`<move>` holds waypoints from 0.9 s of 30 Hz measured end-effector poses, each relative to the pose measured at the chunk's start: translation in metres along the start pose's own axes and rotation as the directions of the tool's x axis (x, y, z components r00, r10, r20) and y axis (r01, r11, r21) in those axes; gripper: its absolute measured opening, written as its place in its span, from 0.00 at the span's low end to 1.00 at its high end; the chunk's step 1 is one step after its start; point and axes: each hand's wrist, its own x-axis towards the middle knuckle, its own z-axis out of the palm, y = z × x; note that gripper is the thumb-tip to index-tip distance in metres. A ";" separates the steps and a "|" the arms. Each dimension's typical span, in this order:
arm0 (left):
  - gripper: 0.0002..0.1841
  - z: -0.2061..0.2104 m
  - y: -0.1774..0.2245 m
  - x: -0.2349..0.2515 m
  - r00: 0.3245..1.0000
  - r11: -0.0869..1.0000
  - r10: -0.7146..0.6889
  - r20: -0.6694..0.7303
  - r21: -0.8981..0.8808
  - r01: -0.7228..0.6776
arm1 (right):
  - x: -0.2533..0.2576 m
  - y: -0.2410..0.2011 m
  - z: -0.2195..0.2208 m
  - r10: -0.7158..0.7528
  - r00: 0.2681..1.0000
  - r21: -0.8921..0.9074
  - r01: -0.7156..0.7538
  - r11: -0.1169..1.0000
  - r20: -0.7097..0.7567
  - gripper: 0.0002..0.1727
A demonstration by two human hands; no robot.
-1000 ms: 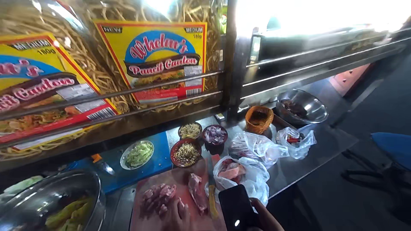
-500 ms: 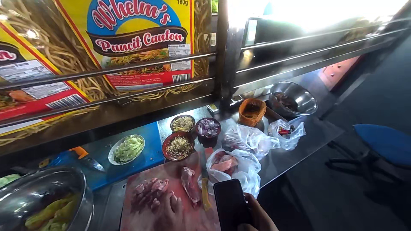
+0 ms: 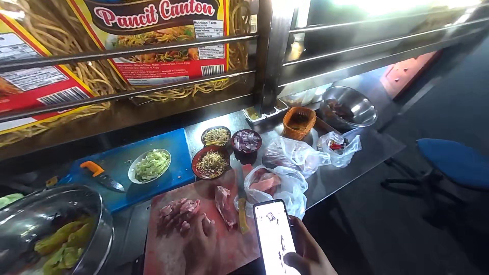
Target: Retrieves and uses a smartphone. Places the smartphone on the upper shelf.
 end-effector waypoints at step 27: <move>0.27 0.002 -0.003 0.000 1.000 1.000 0.023 -0.022 -0.006 -0.023 | 0.002 -0.007 -0.002 0.125 0.992 0.159 -0.120 0.980 -0.020 0.34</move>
